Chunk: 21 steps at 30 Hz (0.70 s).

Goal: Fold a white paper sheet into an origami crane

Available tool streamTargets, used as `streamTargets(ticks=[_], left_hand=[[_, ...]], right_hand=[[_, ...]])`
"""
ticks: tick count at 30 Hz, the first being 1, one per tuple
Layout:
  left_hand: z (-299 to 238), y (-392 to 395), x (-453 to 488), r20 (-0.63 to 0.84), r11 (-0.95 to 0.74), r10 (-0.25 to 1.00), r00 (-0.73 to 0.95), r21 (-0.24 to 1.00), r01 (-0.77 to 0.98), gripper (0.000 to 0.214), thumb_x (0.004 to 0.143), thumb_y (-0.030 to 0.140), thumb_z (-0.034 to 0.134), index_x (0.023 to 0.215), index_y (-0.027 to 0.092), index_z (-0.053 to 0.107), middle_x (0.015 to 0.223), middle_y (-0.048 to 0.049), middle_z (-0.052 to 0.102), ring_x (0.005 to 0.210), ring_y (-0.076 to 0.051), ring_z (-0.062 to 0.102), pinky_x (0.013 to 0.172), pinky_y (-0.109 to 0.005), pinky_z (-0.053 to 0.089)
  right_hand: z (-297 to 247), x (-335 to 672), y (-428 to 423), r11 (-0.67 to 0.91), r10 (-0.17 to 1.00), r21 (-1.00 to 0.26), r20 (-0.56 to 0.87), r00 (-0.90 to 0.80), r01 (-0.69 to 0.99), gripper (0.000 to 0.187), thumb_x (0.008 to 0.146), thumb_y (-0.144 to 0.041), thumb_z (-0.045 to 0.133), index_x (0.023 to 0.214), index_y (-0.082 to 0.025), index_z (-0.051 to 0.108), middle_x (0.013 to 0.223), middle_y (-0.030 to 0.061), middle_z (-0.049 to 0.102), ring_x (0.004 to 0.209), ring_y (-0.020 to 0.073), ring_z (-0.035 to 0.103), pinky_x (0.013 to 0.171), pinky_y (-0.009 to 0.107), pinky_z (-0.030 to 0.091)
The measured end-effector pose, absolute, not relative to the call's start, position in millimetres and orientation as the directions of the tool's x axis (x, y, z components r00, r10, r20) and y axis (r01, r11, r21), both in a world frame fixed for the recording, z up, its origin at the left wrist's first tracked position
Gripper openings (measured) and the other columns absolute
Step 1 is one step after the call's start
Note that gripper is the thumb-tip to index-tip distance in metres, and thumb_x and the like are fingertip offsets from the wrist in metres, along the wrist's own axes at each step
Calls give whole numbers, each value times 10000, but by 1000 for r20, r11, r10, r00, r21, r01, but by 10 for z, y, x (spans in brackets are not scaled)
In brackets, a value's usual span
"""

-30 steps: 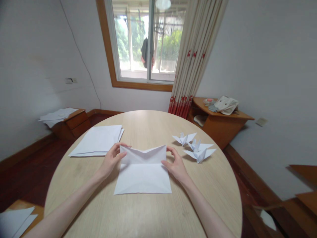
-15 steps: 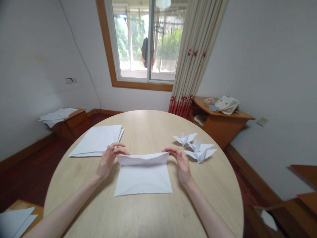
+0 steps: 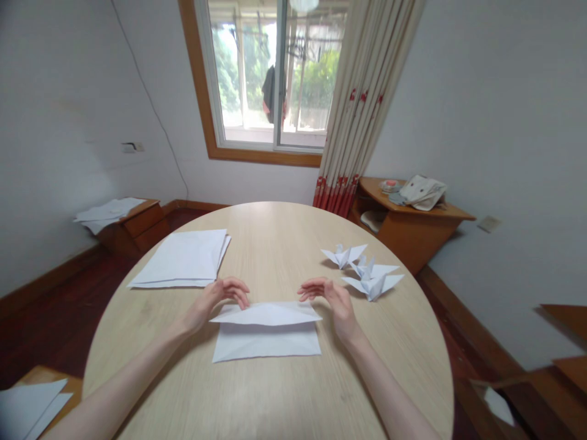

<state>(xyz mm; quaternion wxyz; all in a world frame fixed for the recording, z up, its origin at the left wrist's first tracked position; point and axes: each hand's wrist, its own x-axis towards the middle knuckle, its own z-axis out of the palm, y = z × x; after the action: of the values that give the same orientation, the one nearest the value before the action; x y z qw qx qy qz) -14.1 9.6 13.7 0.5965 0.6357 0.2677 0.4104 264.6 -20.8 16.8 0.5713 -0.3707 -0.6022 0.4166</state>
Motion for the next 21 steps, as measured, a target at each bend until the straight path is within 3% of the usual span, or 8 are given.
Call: streamTargets(ticks=[6,12,17,21], left_hand=[[176,45,-116,112,-197,818,563,976,91,451,885,561,521,1050,148,598,951,-92,695,911,-212,626,847,-341,453],[262,-12,-94,65,-291,798,599,912,288,304,825,372,616,1052,171,632,1061,-73,683,980,-214,611,909,-353,440],[210,-19,-84,-11,-288,787,617,878,383,366,713,264,698,1065,173,653,1127,-72,660,1022,-231,594,933,-353,434],[160,-28,-62,8,-360,775,632,828,430,399,692,206,705,1087,179,655,1117,-66,670,1015,-233,608,925,-344,446]], right_hand=[[231,2607,-253,345,925,-908,286,-252,237,547,893,-635,411,877,-180,713,890,102,715,831,229,639,749,357,471],[303,2519,-314,340,901,-874,195,-388,349,430,907,-538,475,873,-175,703,975,101,704,953,239,621,871,377,436],[297,2492,-331,356,885,-825,147,-443,438,332,880,-476,554,837,-188,714,1030,95,701,976,228,626,912,385,432],[222,2488,-327,370,873,-787,114,-474,493,280,874,-425,571,894,-194,729,1093,100,692,1018,232,623,939,405,436]])
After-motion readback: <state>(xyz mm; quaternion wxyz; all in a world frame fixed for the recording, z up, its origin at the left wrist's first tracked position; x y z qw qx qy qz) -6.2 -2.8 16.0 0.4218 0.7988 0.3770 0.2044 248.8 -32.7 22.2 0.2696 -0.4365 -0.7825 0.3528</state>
